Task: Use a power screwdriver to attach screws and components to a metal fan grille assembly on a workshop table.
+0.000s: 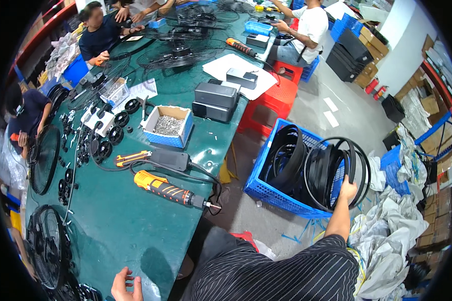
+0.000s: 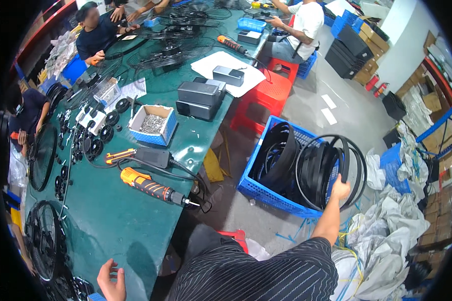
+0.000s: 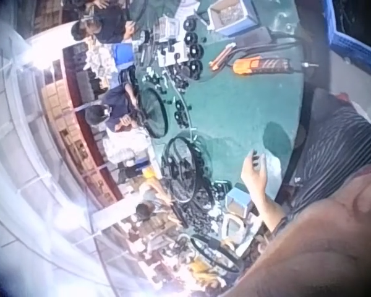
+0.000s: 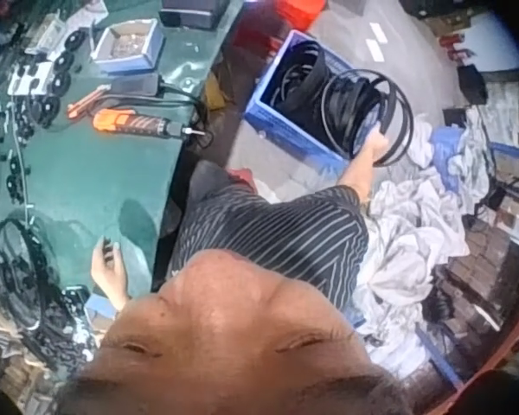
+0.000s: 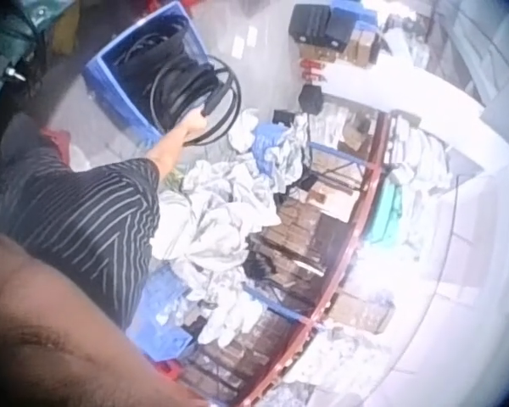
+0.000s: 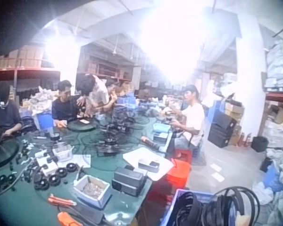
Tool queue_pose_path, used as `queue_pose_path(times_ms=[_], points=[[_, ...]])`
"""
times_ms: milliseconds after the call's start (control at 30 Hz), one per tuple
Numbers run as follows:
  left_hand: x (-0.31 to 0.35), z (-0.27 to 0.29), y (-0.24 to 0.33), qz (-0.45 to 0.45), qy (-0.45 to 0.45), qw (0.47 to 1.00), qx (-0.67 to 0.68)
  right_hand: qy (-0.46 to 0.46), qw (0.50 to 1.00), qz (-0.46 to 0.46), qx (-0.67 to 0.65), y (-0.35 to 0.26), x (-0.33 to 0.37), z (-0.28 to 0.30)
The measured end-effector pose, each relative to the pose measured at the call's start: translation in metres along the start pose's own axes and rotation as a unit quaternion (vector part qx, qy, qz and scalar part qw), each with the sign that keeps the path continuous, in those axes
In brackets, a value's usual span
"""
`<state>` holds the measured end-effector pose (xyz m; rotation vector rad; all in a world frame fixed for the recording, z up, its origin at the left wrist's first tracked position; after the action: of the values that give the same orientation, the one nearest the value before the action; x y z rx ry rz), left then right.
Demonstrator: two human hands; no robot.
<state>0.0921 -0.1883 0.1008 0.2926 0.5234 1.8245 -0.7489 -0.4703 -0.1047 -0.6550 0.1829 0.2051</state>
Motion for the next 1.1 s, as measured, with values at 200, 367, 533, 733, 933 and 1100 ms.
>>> queue_pose_path(times_ms=[200, 367, 533, 733, 933, 1100], points=[[0.003, -0.028, -0.010, -0.007, -0.032, 0.999, 0.034, -0.033, 0.998, -0.001, -0.057, -0.004, -0.005, 0.008], [0.004, -0.041, -0.019, 0.027, -0.047, 0.996, 0.068, -0.152, 0.976, 0.127, 0.091, -0.005, 0.048, -0.004], [0.005, -0.040, -0.022, 0.040, -0.045, 0.997, 0.053, 0.232, 0.952, 0.167, 0.112, 0.014, 0.067, 0.074], [0.007, -0.045, -0.030, 0.065, 0.003, 0.996, 0.060, -0.042, 0.956, -0.290, 0.003, 0.151, -0.030, -0.001], [0.002, -0.038, -0.017, 0.014, 0.013, 0.999, 0.026, -0.079, 0.928, -0.329, -0.158, 0.200, -0.055, -0.051], [0.002, -0.031, -0.008, 0.001, 0.058, 0.998, 0.037, -0.142, 0.831, -0.470, -0.263, 0.195, -0.038, -0.077]])
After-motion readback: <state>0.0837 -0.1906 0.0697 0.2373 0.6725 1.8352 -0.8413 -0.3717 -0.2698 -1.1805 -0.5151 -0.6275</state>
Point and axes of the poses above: each hand's wrist, its own x-axis away from the middle knuckle, its own z-axis out of the back of the hand, y = z × x, the point moved 8 cm from there along -x, towards the middle knuckle, and after that the axes turned 13 degrees about -z, right-handed, at the moved point
